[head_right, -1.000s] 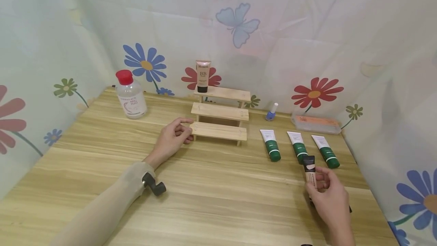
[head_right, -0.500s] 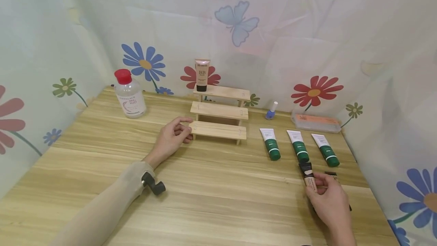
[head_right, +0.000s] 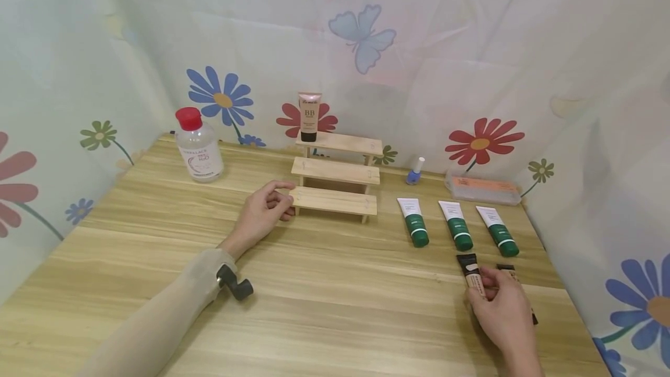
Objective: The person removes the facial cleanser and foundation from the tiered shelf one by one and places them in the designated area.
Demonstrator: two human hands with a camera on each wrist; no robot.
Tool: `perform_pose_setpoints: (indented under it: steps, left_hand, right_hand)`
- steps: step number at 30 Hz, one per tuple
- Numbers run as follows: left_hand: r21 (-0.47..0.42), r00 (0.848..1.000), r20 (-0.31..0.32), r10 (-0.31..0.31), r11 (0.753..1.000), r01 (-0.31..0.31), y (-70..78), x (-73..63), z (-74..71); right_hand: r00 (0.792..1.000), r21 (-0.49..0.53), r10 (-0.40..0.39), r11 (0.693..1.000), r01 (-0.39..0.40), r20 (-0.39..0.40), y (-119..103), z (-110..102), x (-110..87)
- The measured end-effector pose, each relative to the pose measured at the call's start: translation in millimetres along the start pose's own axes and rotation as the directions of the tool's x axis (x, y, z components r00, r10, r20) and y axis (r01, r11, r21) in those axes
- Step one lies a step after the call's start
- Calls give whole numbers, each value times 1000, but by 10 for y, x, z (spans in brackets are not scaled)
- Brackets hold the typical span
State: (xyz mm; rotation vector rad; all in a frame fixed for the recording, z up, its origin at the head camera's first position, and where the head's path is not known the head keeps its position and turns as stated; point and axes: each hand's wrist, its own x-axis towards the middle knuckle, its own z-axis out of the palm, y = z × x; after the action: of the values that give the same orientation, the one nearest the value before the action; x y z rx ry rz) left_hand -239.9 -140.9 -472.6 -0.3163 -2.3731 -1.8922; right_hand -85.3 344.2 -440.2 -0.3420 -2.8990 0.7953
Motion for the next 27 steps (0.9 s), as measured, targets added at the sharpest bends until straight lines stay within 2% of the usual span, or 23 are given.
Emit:
perform_pose_setpoints:
  steps: [7,14,22,27]
  left_hand:
    - [6,1000,-2,-4,1000,4,9,10,-2]
    - [4,1000,3,0,1000,0,-6,7,-3]
    - [8,1000,-3,1,1000,-1,-5,0,-5]
    - [3,1000,0,3,1000,-3,0,-4,-6]
  right_hand:
    - [1000,15,-12,1000,12,-3,12,-1,25]
    - [999,35,42,999,-42,-13,-17,5,18]
    - [993,91,78,993,-70,-86,-59,-4,14]
    - [979,153,108,985,-82,-175,-160,-24,24]
